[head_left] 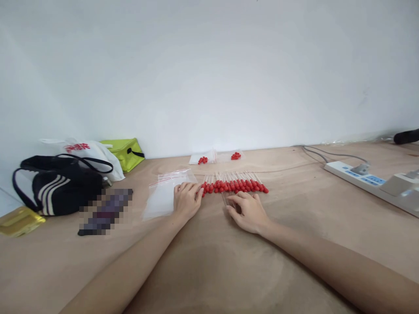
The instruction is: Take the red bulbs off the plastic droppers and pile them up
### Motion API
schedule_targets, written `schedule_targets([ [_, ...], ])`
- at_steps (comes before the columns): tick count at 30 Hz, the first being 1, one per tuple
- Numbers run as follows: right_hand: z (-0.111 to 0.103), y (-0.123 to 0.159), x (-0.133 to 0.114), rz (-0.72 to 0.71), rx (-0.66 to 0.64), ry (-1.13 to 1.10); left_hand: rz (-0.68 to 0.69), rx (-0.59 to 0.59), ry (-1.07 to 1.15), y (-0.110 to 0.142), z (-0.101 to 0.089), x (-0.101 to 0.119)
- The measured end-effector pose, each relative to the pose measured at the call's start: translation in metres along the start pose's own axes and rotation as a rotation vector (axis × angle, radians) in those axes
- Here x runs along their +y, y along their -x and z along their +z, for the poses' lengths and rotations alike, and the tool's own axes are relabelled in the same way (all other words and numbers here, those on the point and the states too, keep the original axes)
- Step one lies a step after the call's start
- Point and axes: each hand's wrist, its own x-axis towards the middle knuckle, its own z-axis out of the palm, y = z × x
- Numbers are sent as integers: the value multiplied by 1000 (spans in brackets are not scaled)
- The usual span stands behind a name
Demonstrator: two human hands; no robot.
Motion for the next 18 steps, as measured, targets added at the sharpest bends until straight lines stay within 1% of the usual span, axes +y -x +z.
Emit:
schedule_targets([
  [4, -2, 2, -1, -15, -36, 2, -44, -15, -14, -6, 7, 2],
  [8, -4, 2, -2, -46, -53, 6, -112, -56, 8, -9, 6, 4],
  [10, -5, 2, -2, -55, -57, 2, -142, -51, 45, -9, 6, 4],
  [14, -3, 2, 0, -55, -49, -30, -215, 32, 143, -11, 6, 2],
  [18, 1, 1, 6, -31, 11, -94, -285, 187, 273, -7, 3, -3],
])
